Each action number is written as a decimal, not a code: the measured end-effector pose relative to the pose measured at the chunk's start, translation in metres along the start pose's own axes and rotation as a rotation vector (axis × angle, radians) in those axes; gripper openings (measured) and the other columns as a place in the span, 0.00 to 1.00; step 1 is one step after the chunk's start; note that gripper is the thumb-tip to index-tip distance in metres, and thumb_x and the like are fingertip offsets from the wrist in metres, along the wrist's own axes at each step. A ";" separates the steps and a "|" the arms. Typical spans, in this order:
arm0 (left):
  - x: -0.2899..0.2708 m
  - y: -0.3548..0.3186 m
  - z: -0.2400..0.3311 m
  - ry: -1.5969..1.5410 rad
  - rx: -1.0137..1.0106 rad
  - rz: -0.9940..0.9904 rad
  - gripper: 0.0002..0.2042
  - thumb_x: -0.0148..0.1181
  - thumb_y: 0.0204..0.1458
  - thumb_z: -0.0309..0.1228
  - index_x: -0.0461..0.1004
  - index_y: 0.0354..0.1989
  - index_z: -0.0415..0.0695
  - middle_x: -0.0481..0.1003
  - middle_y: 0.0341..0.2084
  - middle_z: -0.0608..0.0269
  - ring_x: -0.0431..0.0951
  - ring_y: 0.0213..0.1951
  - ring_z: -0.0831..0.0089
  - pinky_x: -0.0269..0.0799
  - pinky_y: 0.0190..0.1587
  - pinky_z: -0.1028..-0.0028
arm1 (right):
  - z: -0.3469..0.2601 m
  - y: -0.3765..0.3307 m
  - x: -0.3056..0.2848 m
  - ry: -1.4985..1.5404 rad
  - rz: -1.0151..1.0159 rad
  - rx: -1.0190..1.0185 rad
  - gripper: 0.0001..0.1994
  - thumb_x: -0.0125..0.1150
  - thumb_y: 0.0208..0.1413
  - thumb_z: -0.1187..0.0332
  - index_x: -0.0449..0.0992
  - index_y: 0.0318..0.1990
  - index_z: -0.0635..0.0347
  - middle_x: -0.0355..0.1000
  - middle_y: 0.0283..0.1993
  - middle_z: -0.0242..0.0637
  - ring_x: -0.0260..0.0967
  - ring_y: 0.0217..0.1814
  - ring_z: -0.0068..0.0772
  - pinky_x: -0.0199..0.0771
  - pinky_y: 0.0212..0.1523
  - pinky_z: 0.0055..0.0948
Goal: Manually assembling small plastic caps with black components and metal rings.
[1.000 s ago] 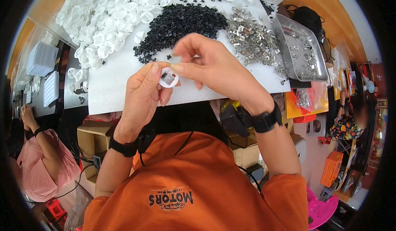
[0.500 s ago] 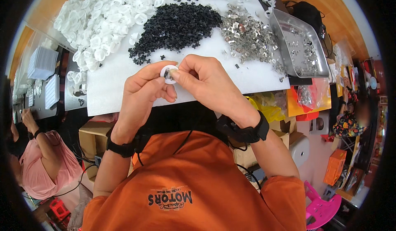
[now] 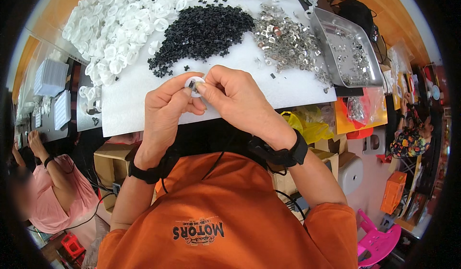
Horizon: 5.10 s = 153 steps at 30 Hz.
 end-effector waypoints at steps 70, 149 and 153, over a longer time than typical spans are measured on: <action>0.001 -0.002 -0.007 0.058 0.103 0.021 0.11 0.49 0.58 0.25 0.74 0.46 0.34 0.77 0.30 0.62 0.76 0.30 0.80 0.73 0.36 0.80 | 0.011 -0.004 0.005 0.036 0.024 -0.062 0.09 0.56 0.57 0.69 0.69 0.27 0.64 0.62 0.17 0.28 0.54 0.19 0.16 0.56 0.19 0.22; -0.014 0.001 -0.004 -0.262 0.067 -0.120 0.16 0.50 0.60 0.34 0.69 0.50 0.35 0.75 0.34 0.60 0.76 0.34 0.75 0.74 0.38 0.76 | -0.024 0.007 0.004 -0.146 0.086 -0.366 0.05 0.55 0.55 0.71 0.68 0.31 0.63 0.66 0.26 0.35 0.65 0.23 0.32 0.65 0.24 0.30; -0.012 0.003 -0.005 -0.282 0.079 -0.091 0.16 0.50 0.60 0.34 0.69 0.50 0.34 0.75 0.35 0.60 0.76 0.34 0.76 0.74 0.38 0.76 | -0.024 0.016 0.009 -0.353 0.106 -0.450 0.03 0.54 0.52 0.73 0.68 0.30 0.61 0.66 0.28 0.40 0.67 0.27 0.45 0.66 0.26 0.36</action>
Point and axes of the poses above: each hand's wrist, its own y-axis towards the middle knuckle, its own x-axis out of the palm, z = x × y, the point moved 1 cm from there along y, towards the middle knuckle
